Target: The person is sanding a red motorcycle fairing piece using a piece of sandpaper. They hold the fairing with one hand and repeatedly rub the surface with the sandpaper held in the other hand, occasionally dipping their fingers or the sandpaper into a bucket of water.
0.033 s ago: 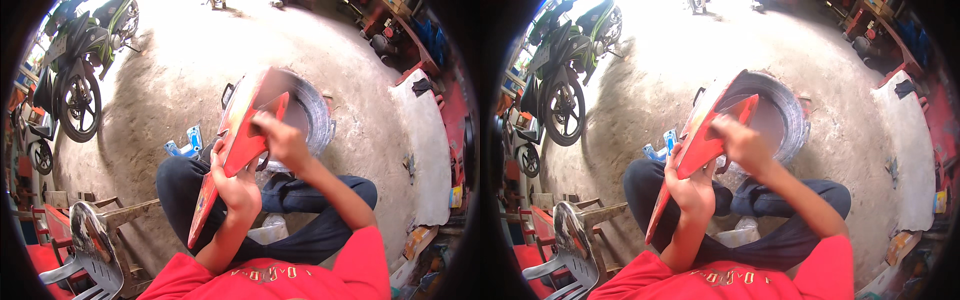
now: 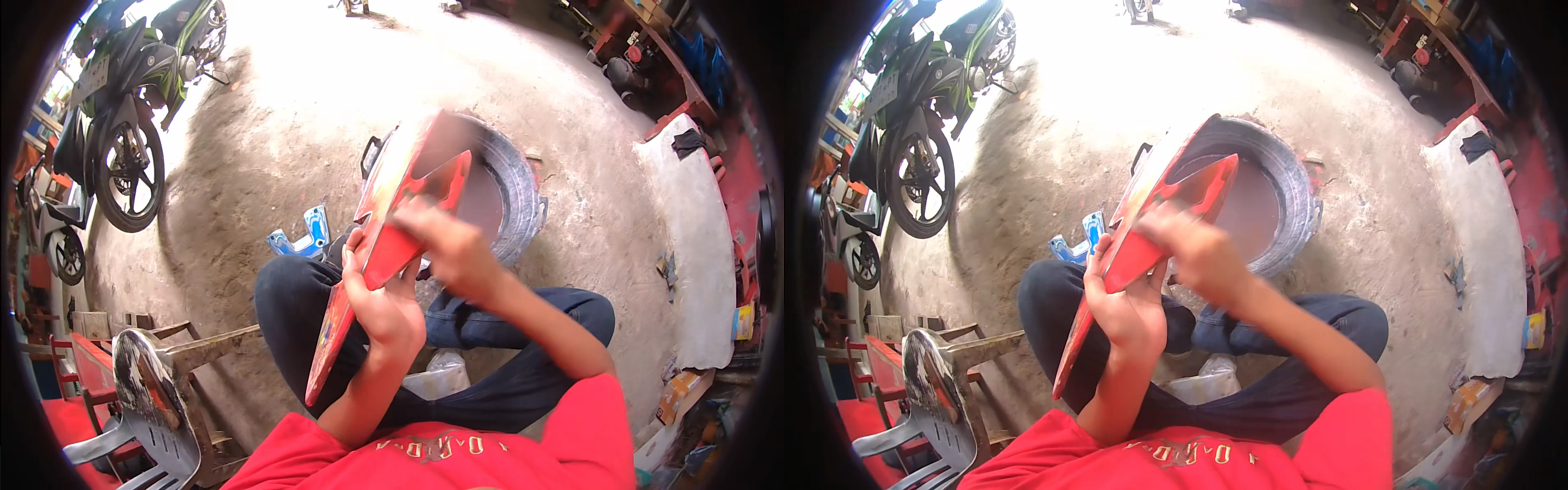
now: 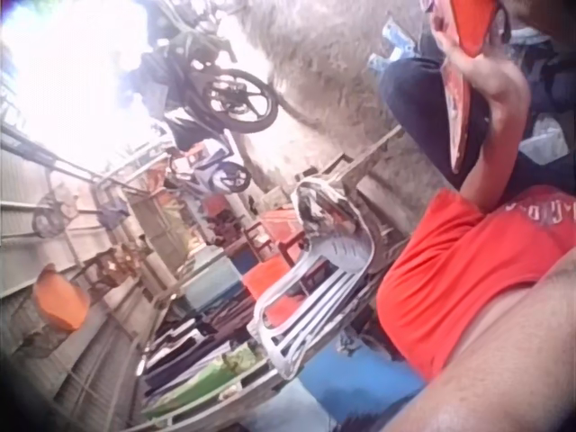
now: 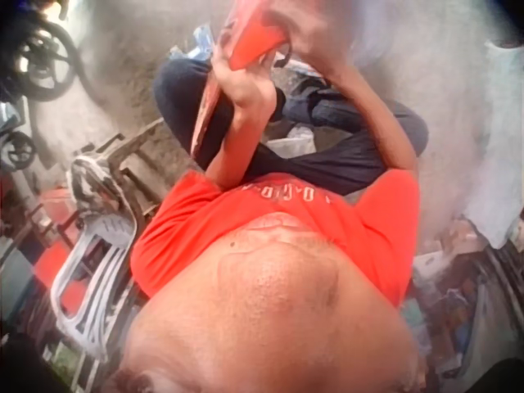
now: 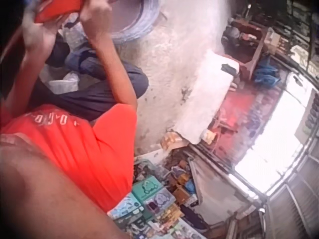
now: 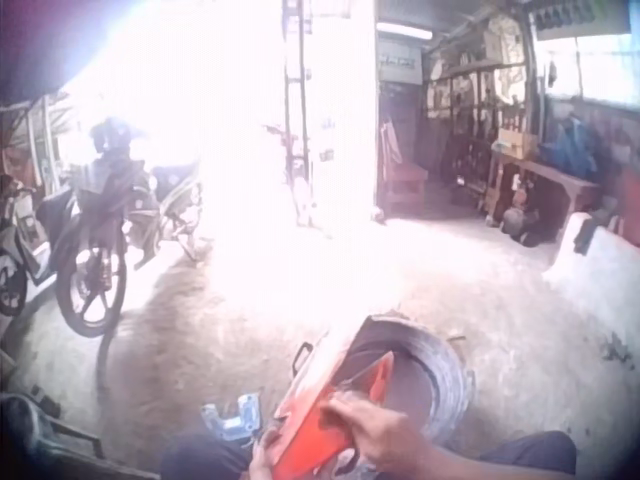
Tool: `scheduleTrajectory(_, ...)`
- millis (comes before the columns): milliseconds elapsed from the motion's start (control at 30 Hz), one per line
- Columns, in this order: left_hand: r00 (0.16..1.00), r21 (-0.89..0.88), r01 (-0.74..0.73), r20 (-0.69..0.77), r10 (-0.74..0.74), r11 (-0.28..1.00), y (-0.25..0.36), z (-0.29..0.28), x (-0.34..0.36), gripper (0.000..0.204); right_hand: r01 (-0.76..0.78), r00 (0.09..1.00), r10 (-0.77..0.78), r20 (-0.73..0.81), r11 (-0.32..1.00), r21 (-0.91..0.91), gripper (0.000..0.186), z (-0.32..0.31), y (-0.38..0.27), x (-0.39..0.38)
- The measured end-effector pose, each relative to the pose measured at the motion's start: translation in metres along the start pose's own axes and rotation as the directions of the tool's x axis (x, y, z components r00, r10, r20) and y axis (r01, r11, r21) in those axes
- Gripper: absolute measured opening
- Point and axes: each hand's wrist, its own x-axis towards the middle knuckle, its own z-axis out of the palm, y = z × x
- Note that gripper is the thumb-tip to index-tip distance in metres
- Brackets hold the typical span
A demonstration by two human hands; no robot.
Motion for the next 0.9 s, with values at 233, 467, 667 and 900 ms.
scheduleTrajectory(233, 0.999, -0.002, -0.014, -0.040, 0.014, 1.000, 0.001, 0.008, -0.002, 0.036, -0.289, 0.957, 0.291, -0.021, 0.956, 0.057, 0.038, -0.003, 0.034, 0.014)
scheduleTrajectory(467, 0.999, -0.020, -0.008, -0.042, 0.007, 1.000, 0.002, 0.008, -0.003, 0.039, 0.012, 1.000, -0.013, -0.023, 0.999, -0.046, 0.043, 0.006, 0.004, 0.001)
scheduleTrajectory(667, 0.999, -0.048, -0.050, 0.016, 0.051, 0.998, 0.002, -0.007, 0.006, 0.043, 0.134, 0.988, -0.138, 0.063, 0.989, 0.057, 0.042, 0.003, -0.038, 0.008)
scheduleTrajectory(900, 0.999, -0.016, -0.015, -0.051, 0.015, 1.000, 0.001, 0.008, -0.002, 0.043, -0.065, 0.998, 0.065, 0.012, 0.998, -0.006, 0.033, -0.009, 0.008, 0.012)
